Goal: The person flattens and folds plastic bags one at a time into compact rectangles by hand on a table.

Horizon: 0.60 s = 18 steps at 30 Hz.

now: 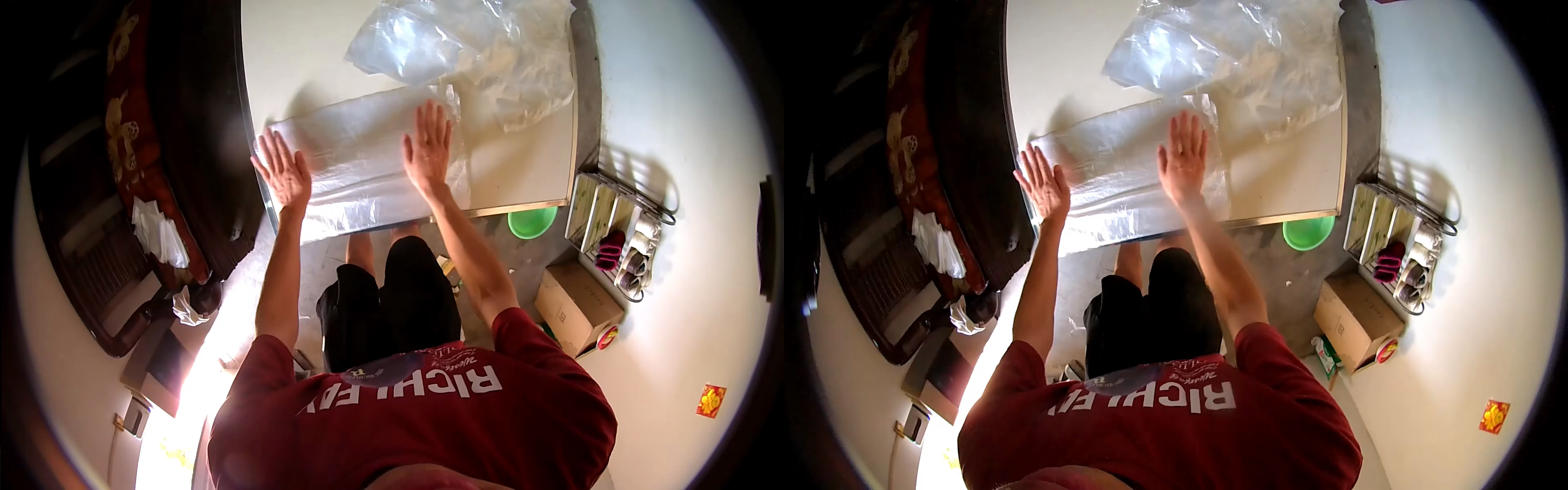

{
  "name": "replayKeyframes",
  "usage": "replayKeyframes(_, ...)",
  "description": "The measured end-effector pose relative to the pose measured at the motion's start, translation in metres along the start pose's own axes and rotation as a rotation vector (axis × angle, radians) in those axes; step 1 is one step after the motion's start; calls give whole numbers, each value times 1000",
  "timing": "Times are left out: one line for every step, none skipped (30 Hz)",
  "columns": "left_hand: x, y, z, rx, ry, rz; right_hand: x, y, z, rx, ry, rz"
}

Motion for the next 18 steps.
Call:
replayKeyframes(-11,0,-1,-22,55,-14,15,9,4,5,-1,19)
replayKeyframes(-23,3,0,6,80,-31,31,22,10,83,-20,21)
replayKeyframes(-36,10,1,38,106,-49,40,36,8,115,-35,30)
replayKeyframes(-46,19,2,55,136,-49,44,50,6,141,-65,34)
replayKeyframes(-54,30,-1,111,163,-22,46,63,3,168,-95,38)
replayKeyframes(-54,41,-4,149,152,-17,46,70,-2,162,-103,26)
replayKeyframes(-54,50,-9,184,143,-13,43,76,-5,165,-103,25)
replayKeyframes(-48,57,-12,134,150,19,39,82,-8,173,-68,10)
replayKeyframes(-41,61,-12,88,90,-18,36,84,-8,181,-31,-6)
replayKeyframes(-34,59,-9,63,122,-24,33,85,-9,181,-23,-9)
replayKeyframes(-27,57,-5,39,148,-28,31,85,-10,146,12,-2)
replayKeyframes(-22,54,-1,41,94,-16,31,84,-12,109,42,6)
replayKeyframes(-15,54,-3,11,102,2,29,83,-12,108,35,7)
replayKeyframes(-8,53,-2,-4,99,9,21,82,-6,79,89,-25)
replayKeyframes(-3,53,-2,-20,100,17,12,82,-1,49,148,-56)
replayKeyframes(2,53,-2,-13,91,15,1,81,1,22,152,-98)
replayKeyframes(5,53,-3,-3,71,10,-10,83,4,7,138,-140)
replayKeyframes(4,52,-1,11,54,19,-20,84,9,5,123,-167)
Point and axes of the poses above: each hand's wrist, its own y-axis away from the middle knuckle, its own z-axis out of the back of the hand, x = y × z, the point moved 2 cm from there along -y, towards the middle knuckle, and after that the axes turned 10 degrees about -z, right-handed, at the moved point
